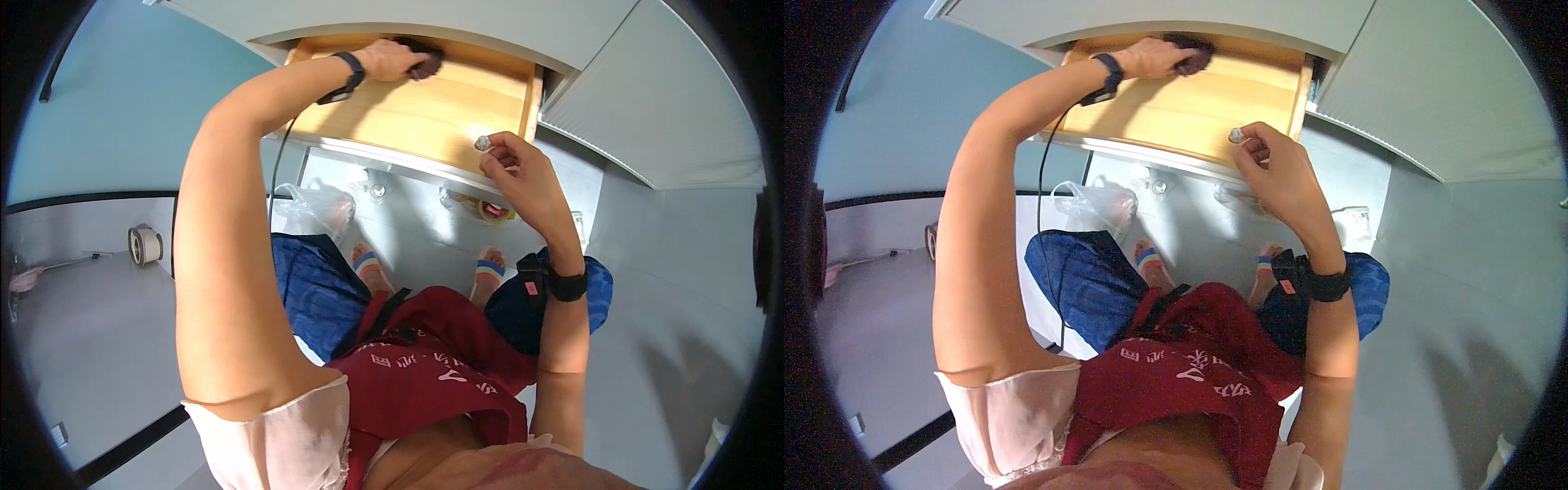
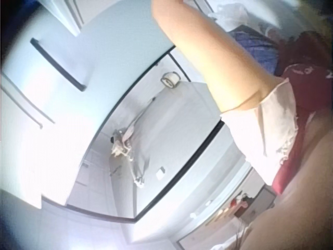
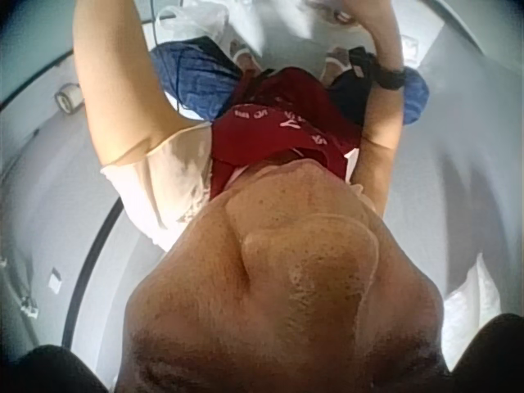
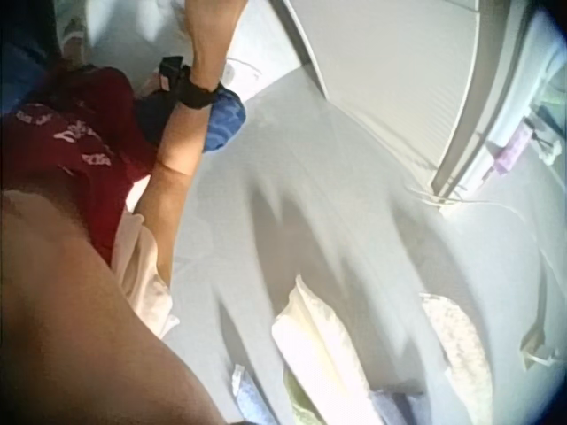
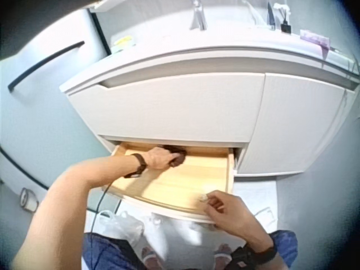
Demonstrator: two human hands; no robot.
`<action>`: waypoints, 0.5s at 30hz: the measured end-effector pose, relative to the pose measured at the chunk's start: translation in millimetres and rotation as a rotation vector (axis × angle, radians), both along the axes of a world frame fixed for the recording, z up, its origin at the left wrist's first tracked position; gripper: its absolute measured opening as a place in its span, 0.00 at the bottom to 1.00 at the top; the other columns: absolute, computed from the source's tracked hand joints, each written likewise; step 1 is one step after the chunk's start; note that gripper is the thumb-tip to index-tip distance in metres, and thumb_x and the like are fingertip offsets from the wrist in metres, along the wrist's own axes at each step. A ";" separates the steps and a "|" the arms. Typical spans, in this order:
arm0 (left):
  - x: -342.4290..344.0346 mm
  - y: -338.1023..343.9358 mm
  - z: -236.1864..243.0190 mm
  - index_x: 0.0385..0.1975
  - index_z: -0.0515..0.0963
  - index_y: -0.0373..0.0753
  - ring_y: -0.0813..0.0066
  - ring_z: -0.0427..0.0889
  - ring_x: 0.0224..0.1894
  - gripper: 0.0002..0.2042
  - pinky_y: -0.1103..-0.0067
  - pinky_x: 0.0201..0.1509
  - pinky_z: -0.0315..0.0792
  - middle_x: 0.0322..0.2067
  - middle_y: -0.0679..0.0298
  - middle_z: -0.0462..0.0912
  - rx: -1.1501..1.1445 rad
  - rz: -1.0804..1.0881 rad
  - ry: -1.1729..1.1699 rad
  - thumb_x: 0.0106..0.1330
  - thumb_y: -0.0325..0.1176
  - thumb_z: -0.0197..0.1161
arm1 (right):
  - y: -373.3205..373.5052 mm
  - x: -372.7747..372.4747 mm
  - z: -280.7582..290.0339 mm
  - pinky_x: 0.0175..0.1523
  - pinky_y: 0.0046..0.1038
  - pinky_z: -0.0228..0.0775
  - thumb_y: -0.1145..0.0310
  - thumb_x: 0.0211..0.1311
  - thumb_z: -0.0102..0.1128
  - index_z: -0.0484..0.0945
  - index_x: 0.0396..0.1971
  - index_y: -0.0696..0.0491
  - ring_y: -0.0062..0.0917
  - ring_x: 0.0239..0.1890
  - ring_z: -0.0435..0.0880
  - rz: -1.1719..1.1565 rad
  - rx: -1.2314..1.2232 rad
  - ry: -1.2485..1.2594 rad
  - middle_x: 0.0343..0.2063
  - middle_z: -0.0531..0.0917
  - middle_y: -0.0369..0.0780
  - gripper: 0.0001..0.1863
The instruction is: The person unboxes small components, mounts a safety lock component onto a wooden block inside a cabinet drawer, and repeatedly cleans the interior surfaces of the drawer with a dark cloth.
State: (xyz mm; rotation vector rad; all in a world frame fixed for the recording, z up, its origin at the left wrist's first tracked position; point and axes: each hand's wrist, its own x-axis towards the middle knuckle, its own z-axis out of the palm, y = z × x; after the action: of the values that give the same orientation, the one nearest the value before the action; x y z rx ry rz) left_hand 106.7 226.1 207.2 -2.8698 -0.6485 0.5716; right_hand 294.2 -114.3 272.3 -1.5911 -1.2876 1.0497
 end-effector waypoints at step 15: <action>-120.6 95.1 -2.0 0.47 0.83 0.35 0.50 0.84 0.55 0.22 0.60 0.60 0.76 0.46 0.48 0.87 0.081 0.402 0.295 0.59 0.45 0.66 | 6.4 -6.7 -0.9 0.30 0.22 0.75 0.69 0.68 0.62 0.80 0.45 0.61 0.15 0.28 0.79 0.030 0.057 0.011 0.30 0.84 0.37 0.12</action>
State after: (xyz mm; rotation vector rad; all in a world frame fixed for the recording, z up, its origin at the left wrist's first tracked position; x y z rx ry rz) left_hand -13.9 321.1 205.2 -2.5131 -1.1694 0.9728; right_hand 287.5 -107.9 271.5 -1.5261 -1.3262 1.0299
